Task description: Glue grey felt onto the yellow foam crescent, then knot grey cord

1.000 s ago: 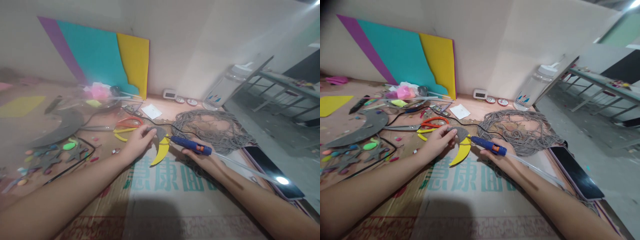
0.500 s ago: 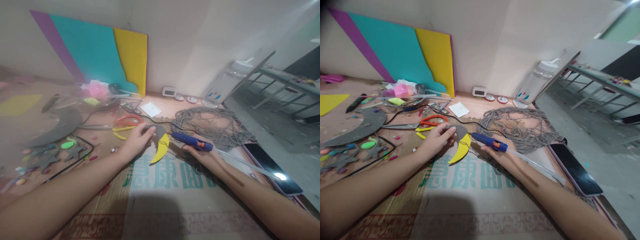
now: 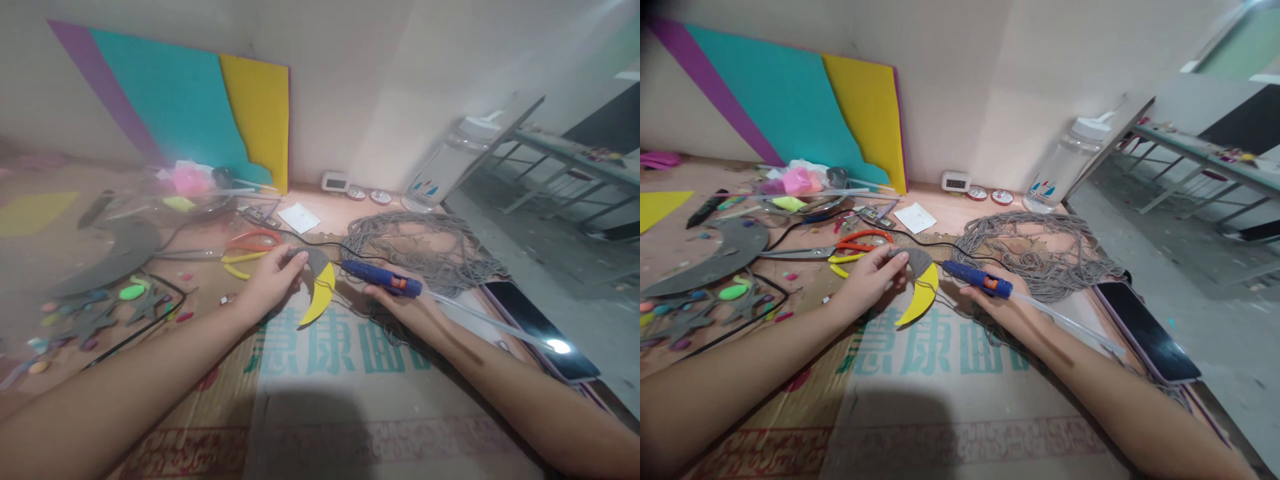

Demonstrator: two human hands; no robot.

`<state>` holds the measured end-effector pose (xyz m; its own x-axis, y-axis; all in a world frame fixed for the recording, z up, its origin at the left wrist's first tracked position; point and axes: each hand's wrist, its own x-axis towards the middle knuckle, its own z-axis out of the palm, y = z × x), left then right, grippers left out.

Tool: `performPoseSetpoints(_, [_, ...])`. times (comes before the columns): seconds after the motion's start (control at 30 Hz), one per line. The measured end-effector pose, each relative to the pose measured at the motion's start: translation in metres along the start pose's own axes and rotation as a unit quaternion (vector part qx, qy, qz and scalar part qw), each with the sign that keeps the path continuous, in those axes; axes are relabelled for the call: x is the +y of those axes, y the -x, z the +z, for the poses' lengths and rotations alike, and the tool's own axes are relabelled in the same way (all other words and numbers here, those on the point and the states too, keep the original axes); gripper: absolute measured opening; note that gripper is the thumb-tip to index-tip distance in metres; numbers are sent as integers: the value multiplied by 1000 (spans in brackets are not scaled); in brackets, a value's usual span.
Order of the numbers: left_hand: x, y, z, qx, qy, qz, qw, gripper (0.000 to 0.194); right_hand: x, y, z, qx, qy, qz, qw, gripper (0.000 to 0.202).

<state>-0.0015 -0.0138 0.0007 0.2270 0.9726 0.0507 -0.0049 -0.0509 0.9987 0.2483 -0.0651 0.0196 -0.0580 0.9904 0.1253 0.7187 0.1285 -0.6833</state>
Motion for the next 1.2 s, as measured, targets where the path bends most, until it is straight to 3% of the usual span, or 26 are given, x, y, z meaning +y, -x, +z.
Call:
performPoseSetpoints(0.27, [-1,-1,1,-12,37,-11,999,34,-15,-8,-11,10,-35,62,997,26])
performPoseSetpoints(0.5, [-7,-3,-1,-22,19,6,1000,33,-38,4,-32,-16,-139,12,990,42])
performPoseSetpoints(0.6, [-7,-2,0,-27,7,15,999,30,-59,12,-42,-35,-125,-5,992,38])
performPoseSetpoints(0.7, [-7,-3,1,-18,1,15,1000,27,-86,8,-52,-8,-77,-87,993,28])
performPoseSetpoints(0.83, [-9,-4,3,-12,-1,11,1000,26,-115,-27,-53,10,-55,-183,981,33])
performPoseSetpoints(0.93, [-12,-5,2,-15,-14,29,999,28,-116,-72,-44,19,-7,-180,984,35])
performPoseSetpoints(1.07, [-17,-6,1,-36,-10,29,999,29,-87,-139,-24,-12,57,-143,988,33])
performPoseSetpoints(1.2, [-15,-5,2,-35,-20,25,999,28,-51,-183,-1,-3,84,-42,996,36])
